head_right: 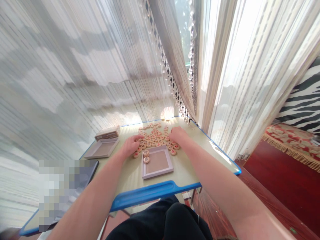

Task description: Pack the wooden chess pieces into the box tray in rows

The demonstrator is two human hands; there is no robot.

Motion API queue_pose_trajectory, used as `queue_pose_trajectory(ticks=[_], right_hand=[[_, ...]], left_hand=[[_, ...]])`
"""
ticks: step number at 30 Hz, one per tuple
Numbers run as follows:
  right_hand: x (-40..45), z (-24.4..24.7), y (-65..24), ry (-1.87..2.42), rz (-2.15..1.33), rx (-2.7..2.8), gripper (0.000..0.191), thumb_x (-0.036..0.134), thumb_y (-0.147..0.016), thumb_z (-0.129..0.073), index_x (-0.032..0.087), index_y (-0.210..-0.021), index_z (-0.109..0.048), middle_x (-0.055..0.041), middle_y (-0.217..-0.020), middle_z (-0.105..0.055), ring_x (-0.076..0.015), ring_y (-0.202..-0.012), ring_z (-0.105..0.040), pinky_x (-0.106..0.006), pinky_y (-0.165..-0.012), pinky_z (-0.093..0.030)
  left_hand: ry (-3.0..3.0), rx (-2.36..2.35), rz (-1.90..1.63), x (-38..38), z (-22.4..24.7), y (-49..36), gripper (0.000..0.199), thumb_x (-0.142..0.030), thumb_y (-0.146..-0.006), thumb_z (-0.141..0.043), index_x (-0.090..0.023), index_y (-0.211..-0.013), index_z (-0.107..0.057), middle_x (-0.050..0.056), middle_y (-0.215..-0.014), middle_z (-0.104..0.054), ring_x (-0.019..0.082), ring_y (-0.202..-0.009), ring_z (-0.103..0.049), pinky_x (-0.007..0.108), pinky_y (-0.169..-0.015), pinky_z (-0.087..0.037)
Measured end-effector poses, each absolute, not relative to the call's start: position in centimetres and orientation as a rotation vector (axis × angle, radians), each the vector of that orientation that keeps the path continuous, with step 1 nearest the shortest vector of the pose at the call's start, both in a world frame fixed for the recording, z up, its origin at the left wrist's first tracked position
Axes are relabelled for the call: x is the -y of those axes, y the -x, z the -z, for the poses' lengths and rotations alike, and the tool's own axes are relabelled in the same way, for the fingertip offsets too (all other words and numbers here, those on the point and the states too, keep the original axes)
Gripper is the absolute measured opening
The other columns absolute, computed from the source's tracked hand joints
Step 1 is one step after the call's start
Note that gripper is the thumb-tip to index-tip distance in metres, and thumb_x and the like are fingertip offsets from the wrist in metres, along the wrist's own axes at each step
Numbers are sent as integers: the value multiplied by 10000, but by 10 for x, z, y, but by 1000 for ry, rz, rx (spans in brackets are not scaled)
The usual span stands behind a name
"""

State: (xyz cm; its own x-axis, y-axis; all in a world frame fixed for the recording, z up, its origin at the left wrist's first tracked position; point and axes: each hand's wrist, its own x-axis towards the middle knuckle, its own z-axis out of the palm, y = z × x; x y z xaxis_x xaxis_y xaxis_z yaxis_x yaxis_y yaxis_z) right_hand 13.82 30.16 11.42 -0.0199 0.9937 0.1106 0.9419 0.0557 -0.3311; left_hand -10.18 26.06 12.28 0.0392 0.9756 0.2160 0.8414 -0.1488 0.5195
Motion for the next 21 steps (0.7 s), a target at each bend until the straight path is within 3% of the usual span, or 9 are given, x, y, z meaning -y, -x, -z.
queue_pose_trajectory(ticks=[3,9,15,21], right_hand=[[-299,-114,-134,1811,-240,2125,306,216,-718,-479,164,-968,-647,-92,-961,-648,-212,-863,-584,-271,-734,-417],[-299,-111,-129,1563,-138,2246,286,193,-731,-460,187,-925,-670,-71,-1017,-634,-199,-928,-558,-273,-805,-399],[-287,-110,-116,1157,-119,2393,248,280,-769,-483,231,-885,-695,-31,-977,-641,-180,-961,-516,-303,-923,-337],[-276,-112,-110,1088,-118,2432,227,291,-769,-501,244,-848,-708,-42,-1018,-607,-199,-987,-496,-342,-939,-330]], left_hand=[[-2047,-1751,-853,-265,-120,104,435,-71,-629,-408,-218,-942,-672,16,-909,-683,168,-804,-615,264,-756,-481],[-2019,-1805,-987,-269,-120,109,457,-53,-590,-400,-205,-923,-673,-1,-975,-670,153,-897,-600,232,-794,-470],[-2411,-1797,-708,-266,-121,109,301,-135,-643,-449,-226,-750,-715,-14,-931,-666,134,-860,-591,200,-841,-433],[-2436,-1710,-550,-264,-124,112,313,-126,-658,-469,-244,-813,-714,-14,-910,-672,130,-813,-595,208,-808,-447]])
